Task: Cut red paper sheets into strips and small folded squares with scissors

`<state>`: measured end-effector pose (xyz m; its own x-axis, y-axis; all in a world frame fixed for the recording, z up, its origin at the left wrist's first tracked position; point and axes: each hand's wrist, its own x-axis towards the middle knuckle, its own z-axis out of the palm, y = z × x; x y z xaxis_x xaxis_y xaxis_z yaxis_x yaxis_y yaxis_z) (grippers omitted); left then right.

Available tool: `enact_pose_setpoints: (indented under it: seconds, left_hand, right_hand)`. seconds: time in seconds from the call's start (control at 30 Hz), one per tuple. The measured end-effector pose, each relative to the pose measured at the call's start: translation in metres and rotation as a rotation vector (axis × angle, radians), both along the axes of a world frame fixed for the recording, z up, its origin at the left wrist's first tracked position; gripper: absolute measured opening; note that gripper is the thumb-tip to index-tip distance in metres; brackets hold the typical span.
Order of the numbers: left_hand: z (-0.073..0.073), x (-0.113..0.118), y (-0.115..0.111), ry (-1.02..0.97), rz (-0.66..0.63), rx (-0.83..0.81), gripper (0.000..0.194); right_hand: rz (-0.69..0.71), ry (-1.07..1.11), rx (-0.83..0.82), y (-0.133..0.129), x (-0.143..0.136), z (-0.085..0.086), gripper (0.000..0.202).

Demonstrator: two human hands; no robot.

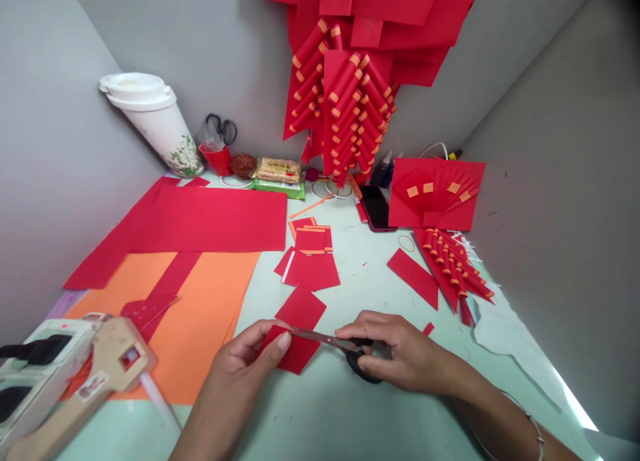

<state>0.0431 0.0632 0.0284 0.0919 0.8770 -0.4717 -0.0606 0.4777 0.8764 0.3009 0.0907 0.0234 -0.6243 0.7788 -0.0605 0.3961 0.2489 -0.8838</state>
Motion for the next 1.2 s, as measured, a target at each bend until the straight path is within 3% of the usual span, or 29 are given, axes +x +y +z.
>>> enact_pose_setpoints:
  seconds: [0.2, 0.47, 0.63, 0.83, 0.93, 1.1, 1.2]
  left_hand:
    - [0.002, 0.0, -0.003, -0.03, 0.036, -0.085, 0.032]
    - [-0.006, -0.005, -0.001, -0.015, 0.151, -0.151, 0.043]
    - [0.001, 0.0, 0.002, -0.051, 0.21, -0.163, 0.044]
    - [0.003, 0.005, 0.0, -0.213, 0.259, -0.114, 0.027]
    - [0.001, 0.008, -0.001, -0.247, 0.258, -0.076, 0.026]
    - [0.006, 0.013, 0.002, -0.179, 0.362, 0.017, 0.034]
    - [0.009, 0.017, 0.003, -0.13, 0.37, 0.052, 0.038]
  right_hand:
    - [-0.048, 0.008, -0.083, 0.003, 0.0, 0.0, 0.044]
    - [-0.262, 0.008, -0.242, 0.004, -0.005, -0.001, 0.044]
    - [-0.339, 0.148, -0.416, 0.002, -0.007, -0.004, 0.042]
    - [-0.337, 0.34, -0.575, -0.001, -0.013, -0.004, 0.053]
    - [-0.304, 0.502, -0.617, -0.006, -0.022, -0.005, 0.062]
    - [-0.214, 0.791, -0.675, -0.021, -0.043, -0.008, 0.072]
    - [-0.297, 0.819, -0.637, -0.025, -0.053, -0.007, 0.074]
